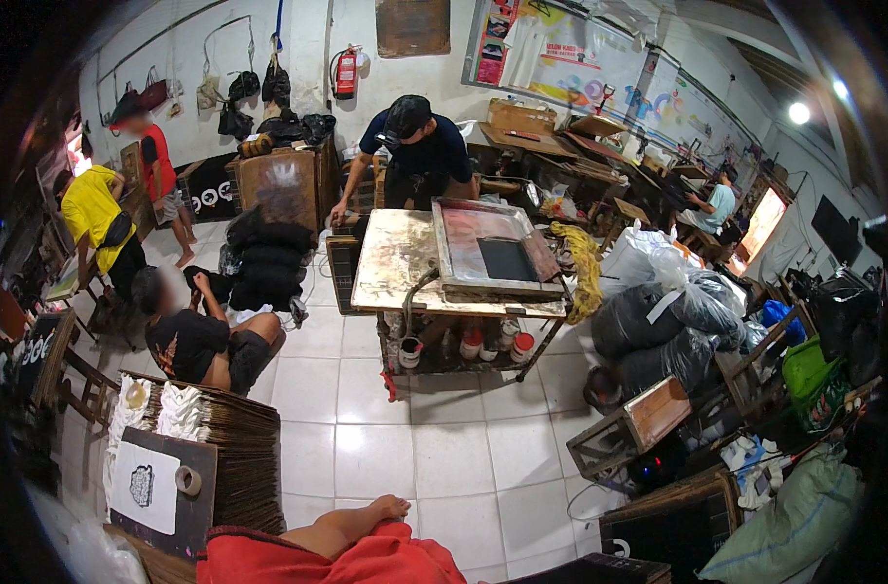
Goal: The person repeatedly picks up black printed panels from a stack, hands them to a coworker at a screen-printing station, and then stacks them back after printing. The process is continuous and repetitive.
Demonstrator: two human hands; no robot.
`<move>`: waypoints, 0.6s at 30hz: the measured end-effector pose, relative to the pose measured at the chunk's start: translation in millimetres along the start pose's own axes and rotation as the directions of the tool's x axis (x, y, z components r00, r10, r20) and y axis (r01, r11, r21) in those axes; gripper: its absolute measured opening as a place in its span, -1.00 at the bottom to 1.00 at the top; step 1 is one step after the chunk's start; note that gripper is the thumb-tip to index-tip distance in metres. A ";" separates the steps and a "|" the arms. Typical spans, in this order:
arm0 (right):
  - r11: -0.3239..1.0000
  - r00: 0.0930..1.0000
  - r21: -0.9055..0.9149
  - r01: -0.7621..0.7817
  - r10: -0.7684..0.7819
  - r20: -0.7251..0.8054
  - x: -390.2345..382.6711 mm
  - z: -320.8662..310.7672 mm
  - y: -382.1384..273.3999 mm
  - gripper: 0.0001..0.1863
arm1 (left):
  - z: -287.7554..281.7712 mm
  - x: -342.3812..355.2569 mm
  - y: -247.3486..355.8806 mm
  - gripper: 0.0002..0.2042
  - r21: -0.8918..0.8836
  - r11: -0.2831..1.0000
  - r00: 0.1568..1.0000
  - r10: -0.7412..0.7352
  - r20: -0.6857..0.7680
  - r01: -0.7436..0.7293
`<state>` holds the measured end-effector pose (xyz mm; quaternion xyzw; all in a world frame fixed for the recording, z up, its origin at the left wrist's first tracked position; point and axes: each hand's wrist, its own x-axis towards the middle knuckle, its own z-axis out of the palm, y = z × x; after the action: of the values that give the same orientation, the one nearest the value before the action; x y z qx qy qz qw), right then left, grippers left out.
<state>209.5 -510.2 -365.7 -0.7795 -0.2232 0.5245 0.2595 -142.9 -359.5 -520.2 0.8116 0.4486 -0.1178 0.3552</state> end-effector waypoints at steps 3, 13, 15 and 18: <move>1.000 1.000 -0.004 0.003 -0.003 -0.003 -1.6 0.9 0.9 -0.81 | 3.0 6.0 -3.8 -0.60 -0.188 0.982 0.999 -0.016 -0.036 0.009; 0.991 0.998 -0.133 0.029 -0.037 -0.059 10.3 13.5 77.7 -0.80 | -67.4 -31.6 19.0 -0.54 0.060 0.994 0.992 0.085 0.090 -0.090; 0.973 0.997 -0.227 0.033 -0.049 -0.063 10.9 18.2 110.1 -0.80 | -94.4 -44.0 25.3 -0.53 -0.041 0.998 0.995 0.052 0.086 -0.049; 1.000 0.994 -0.011 0.001 -0.003 -0.112 16.0 36.2 139.9 -0.74 | -116.6 -52.5 24.8 -0.54 -0.253 0.933 0.960 -0.215 0.182 0.257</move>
<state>191.9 -601.2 -477.7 -0.8089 -0.2119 0.4786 0.2679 -167.6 -322.4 -397.8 0.6835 0.5267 -0.1576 0.4802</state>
